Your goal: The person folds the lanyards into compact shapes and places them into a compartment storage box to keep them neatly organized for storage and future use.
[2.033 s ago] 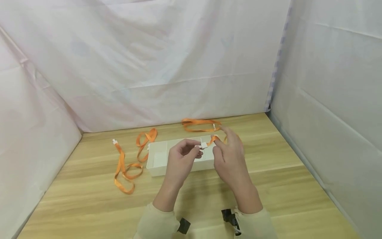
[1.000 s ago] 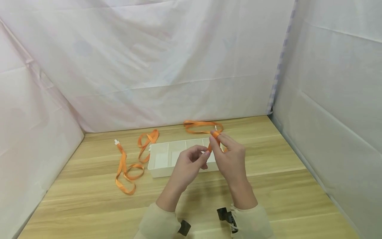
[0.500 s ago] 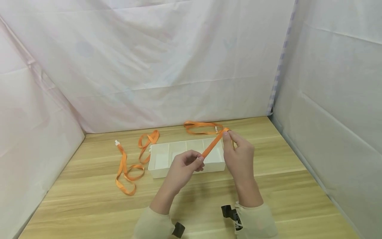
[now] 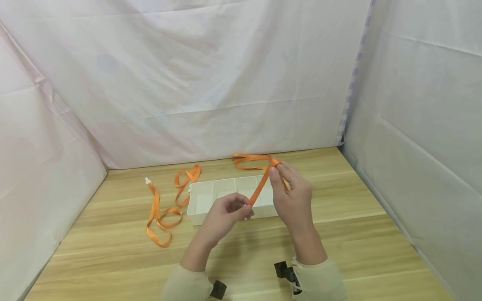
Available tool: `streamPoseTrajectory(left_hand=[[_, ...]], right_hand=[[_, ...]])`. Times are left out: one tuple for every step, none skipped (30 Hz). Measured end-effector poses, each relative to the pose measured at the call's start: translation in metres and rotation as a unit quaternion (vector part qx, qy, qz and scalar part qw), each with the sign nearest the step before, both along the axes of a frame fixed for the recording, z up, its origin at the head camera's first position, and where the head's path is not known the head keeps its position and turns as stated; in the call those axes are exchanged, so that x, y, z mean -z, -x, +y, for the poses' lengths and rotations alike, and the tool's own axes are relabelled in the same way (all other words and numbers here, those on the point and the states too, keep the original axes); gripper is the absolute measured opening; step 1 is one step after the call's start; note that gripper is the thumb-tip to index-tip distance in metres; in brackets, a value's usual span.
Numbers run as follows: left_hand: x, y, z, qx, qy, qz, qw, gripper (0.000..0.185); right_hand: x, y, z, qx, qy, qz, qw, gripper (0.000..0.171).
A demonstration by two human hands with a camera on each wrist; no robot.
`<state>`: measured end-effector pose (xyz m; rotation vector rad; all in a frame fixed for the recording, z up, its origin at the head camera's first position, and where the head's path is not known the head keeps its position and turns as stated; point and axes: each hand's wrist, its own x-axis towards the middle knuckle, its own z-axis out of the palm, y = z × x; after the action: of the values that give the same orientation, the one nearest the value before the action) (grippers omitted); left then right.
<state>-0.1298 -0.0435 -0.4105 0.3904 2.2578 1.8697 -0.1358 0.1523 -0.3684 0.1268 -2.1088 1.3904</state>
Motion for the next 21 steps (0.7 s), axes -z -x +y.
streamPoseTrajectory(left_hand=[[0.000,-0.001,-0.001,0.010,0.006,-0.002,0.9999,0.011],[0.000,-0.001,-0.001,0.019,0.008,-0.002,0.9998,0.010],[0.000,-0.001,-0.002,0.026,0.011,-0.002,0.9996,0.010],[0.001,-0.002,-0.002,0.033,0.014,0.000,0.9994,0.010],[0.001,-0.002,-0.002,0.039,0.018,0.003,0.9991,0.009],[0.000,-0.002,-0.002,0.043,0.023,0.008,0.9988,0.009],[0.000,-0.003,-0.001,0.047,0.024,0.010,0.9985,0.007],[0.000,-0.003,-0.001,0.050,0.025,0.016,0.9983,0.007],[-0.001,-0.003,-0.001,0.053,0.029,0.023,0.9979,0.006],[-0.002,-0.004,0.000,0.054,0.034,0.032,0.9975,0.006],[-0.002,-0.004,0.000,0.054,0.039,0.043,0.9969,0.005],[-0.003,-0.005,0.000,0.052,0.043,0.056,0.9962,0.006],[-0.003,-0.005,0.000,0.049,0.047,0.069,0.9953,0.007],[-0.004,-0.006,0.000,0.044,0.053,0.085,0.9940,0.008],[-0.005,-0.006,0.000,0.039,0.056,0.099,0.9928,0.008],[-0.005,-0.007,0.001,0.033,0.060,0.112,0.9914,0.009],[-0.006,-0.007,0.001,0.028,0.062,0.123,0.9900,0.009],[-0.007,-0.008,0.001,0.025,0.062,0.134,0.9888,0.009],[-0.008,-0.008,0.001,0.023,0.061,0.144,0.9874,0.009],[-0.008,-0.009,0.002,0.023,0.059,0.153,0.9862,0.009],[-0.009,-0.009,0.002,0.022,0.054,0.160,0.9854,0.010]], right_hand=[[-0.001,-0.001,-0.001,-0.014,0.007,0.001,1.000,0.028],[-0.002,-0.002,-0.002,-0.029,0.014,-0.002,0.999,0.027],[-0.005,-0.004,-0.004,-0.047,0.025,-0.007,0.999,0.027],[-0.007,-0.005,-0.005,-0.060,0.035,-0.018,0.997,0.028],[-0.009,-0.007,-0.006,-0.074,0.047,-0.031,0.996,0.028],[-0.011,-0.008,-0.008,-0.090,0.061,-0.046,0.993,0.029],[-0.014,-0.009,-0.009,-0.107,0.076,-0.060,0.990,0.029],[-0.017,-0.010,-0.009,-0.120,0.084,-0.075,0.986,0.030],[-0.020,-0.011,-0.010,-0.130,0.090,-0.090,0.983,0.031],[-0.023,-0.011,-0.011,-0.137,0.097,-0.105,0.980,0.031],[-0.025,-0.011,-0.011,-0.145,0.105,-0.118,0.977,0.032],[-0.027,-0.012,-0.012,-0.154,0.110,-0.128,0.974,0.032],[-0.029,-0.012,-0.012,-0.161,0.115,-0.136,0.971,0.033],[-0.031,-0.011,-0.013,-0.170,0.122,-0.142,0.967,0.033],[-0.032,-0.011,-0.013,-0.180,0.132,-0.147,0.964,0.033],[-0.033,-0.010,-0.014,-0.194,0.146,-0.149,0.959,0.033],[-0.034,-0.009,-0.014,-0.209,0.161,-0.149,0.953,0.033],[-0.034,-0.008,-0.015,-0.225,0.178,-0.147,0.947,0.033],[-0.035,-0.008,-0.016,-0.239,0.195,-0.147,0.940,0.031],[-0.036,-0.007,-0.017,-0.251,0.211,-0.145,0.933,0.029],[-0.036,-0.006,-0.018,-0.260,0.223,-0.144,0.928,0.026]])
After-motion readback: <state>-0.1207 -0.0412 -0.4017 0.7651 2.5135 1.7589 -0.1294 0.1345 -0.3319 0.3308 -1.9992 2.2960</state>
